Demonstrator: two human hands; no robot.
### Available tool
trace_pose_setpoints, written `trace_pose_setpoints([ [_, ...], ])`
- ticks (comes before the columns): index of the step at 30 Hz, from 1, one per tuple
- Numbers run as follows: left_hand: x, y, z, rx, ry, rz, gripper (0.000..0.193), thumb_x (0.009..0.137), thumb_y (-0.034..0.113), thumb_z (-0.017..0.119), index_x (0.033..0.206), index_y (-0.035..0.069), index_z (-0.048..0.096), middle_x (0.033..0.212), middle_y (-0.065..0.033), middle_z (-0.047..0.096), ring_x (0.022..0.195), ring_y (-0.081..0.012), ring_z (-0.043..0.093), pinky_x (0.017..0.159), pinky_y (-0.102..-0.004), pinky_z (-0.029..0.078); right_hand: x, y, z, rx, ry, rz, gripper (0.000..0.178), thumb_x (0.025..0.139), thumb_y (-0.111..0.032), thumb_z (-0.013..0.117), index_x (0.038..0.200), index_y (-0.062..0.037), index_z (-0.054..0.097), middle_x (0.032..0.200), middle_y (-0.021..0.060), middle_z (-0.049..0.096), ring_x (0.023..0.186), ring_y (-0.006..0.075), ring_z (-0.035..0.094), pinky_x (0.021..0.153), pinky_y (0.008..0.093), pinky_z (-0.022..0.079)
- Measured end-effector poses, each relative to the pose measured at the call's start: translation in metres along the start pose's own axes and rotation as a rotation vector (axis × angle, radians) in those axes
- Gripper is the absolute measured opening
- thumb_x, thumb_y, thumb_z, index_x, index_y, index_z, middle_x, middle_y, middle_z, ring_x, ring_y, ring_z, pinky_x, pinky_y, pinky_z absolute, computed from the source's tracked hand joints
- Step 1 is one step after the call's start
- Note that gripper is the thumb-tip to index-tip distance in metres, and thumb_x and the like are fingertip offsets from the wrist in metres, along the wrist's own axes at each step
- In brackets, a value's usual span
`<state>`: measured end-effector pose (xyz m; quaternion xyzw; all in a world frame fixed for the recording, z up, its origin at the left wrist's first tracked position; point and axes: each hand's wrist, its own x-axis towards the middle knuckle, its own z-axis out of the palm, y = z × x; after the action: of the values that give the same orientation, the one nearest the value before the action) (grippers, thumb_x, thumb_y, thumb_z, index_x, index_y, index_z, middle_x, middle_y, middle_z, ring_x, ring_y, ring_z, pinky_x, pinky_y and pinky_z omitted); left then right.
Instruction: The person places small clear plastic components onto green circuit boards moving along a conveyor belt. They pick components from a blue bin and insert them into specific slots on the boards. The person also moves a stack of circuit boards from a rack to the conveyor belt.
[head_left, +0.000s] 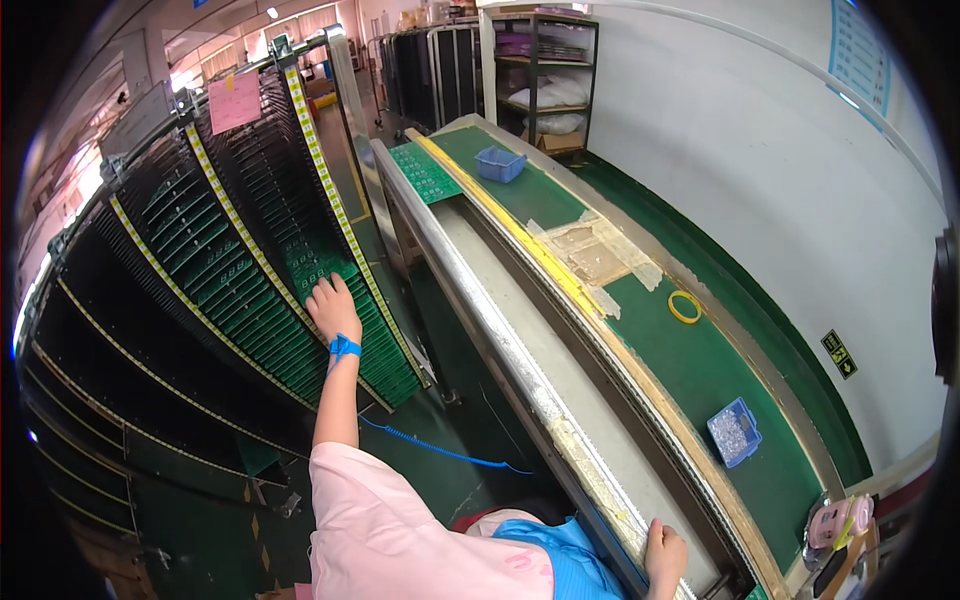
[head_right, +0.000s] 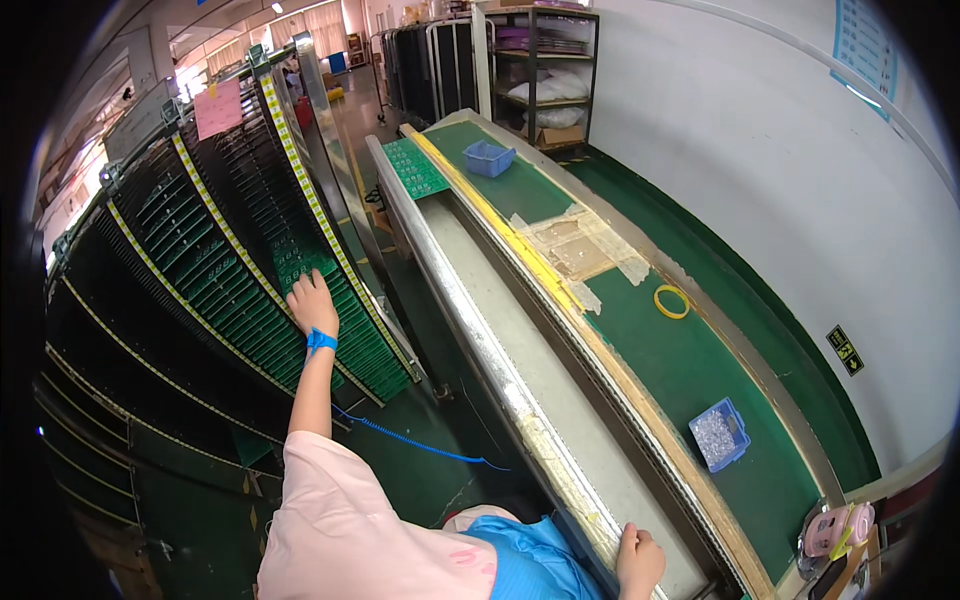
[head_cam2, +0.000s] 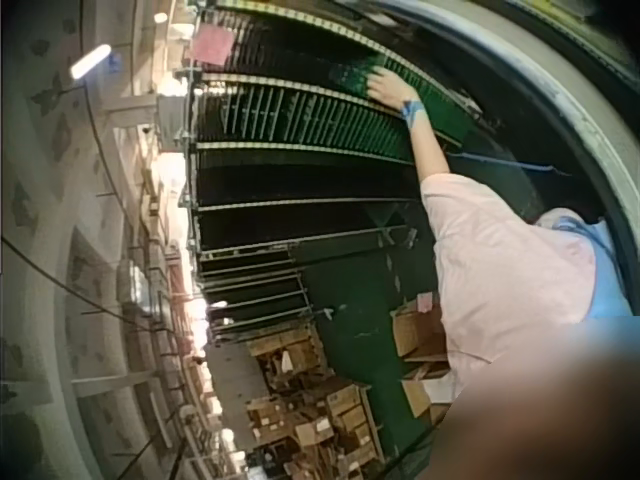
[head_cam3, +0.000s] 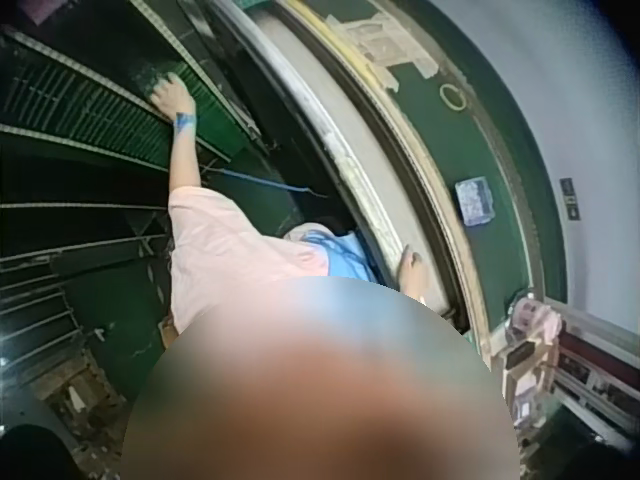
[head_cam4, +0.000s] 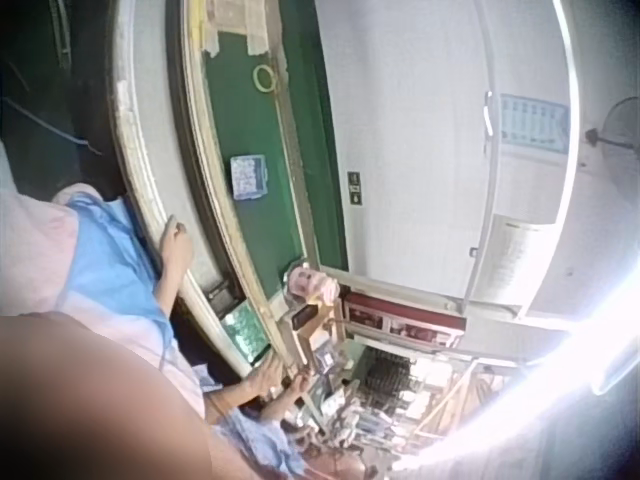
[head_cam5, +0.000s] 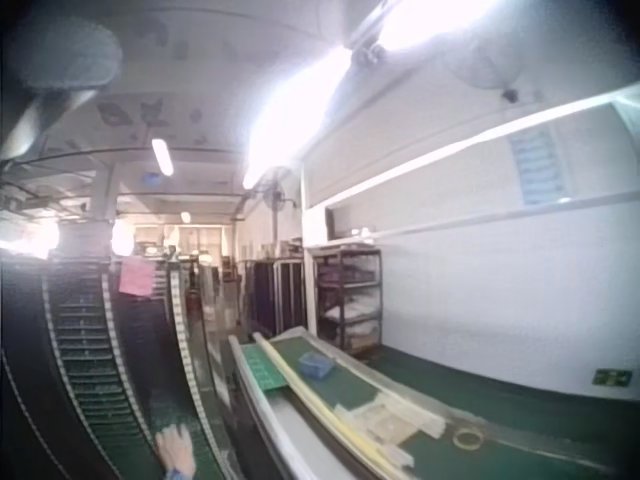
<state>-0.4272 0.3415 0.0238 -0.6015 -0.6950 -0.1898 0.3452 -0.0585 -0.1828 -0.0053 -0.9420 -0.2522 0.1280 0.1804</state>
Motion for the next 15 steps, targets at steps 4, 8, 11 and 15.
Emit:
trace_pose_setpoints([
  [4, -0.006, -0.004, -0.023, -0.066, 0.149, 0.138, 0.017, 0.080, 0.009, 0.061, 0.096, 0.014, 0.062, 0.093, -0.0041, 0.057, 0.089, -0.0240, 0.053, 0.078, -0.0357, 0.041, -0.002, -0.005, -0.006, 0.048, 0.028, -0.013, 0.049, 0.094, -0.043, 0.047, 0.087, -0.0008, 0.071, 0.076, 0.0246, 0.065, 0.078, 0.0426, 0.064, 0.069, 0.0479, 0.047],
  [8, -0.002, -0.053, -0.009, -0.226, 0.181, 0.259, 0.034, 0.080, 0.000, 0.058, 0.112, 0.007, 0.063, 0.115, -0.0097, 0.061, 0.111, -0.0296, 0.054, 0.093, -0.0419, 0.044, -0.004, -0.007, -0.004, 0.095, 0.022, -0.063, 0.045, 0.094, -0.040, 0.049, 0.088, -0.0006, 0.071, 0.075, 0.0246, 0.065, 0.077, 0.0419, 0.064, 0.069, 0.0471, 0.048],
  [11, -0.006, -0.071, -0.001, -0.277, 0.063, 0.262, 0.045, 0.078, -0.006, 0.058, 0.122, 0.003, 0.059, 0.129, -0.0146, 0.058, 0.121, -0.0347, 0.052, 0.102, -0.0442, 0.042, -0.004, -0.014, -0.007, 0.165, 0.002, -0.095, 0.035, 0.092, -0.031, 0.055, 0.091, -0.0004, 0.070, 0.077, 0.0206, 0.068, 0.076, 0.0370, 0.066, 0.070, 0.0428, 0.050],
  [15, -0.034, -0.054, -0.076, -0.339, -0.062, 0.306, 0.054, 0.075, -0.011, 0.058, 0.128, -0.001, 0.055, 0.133, -0.0183, 0.056, 0.123, -0.0384, 0.052, 0.103, -0.0424, 0.044, -0.002, -0.014, 0.010, 0.453, 0.233, -0.260, 0.018, 0.089, -0.012, 0.063, 0.100, 0.0013, 0.067, 0.090, 0.0166, 0.070, 0.084, 0.0272, 0.068, 0.074, 0.0360, 0.052],
])
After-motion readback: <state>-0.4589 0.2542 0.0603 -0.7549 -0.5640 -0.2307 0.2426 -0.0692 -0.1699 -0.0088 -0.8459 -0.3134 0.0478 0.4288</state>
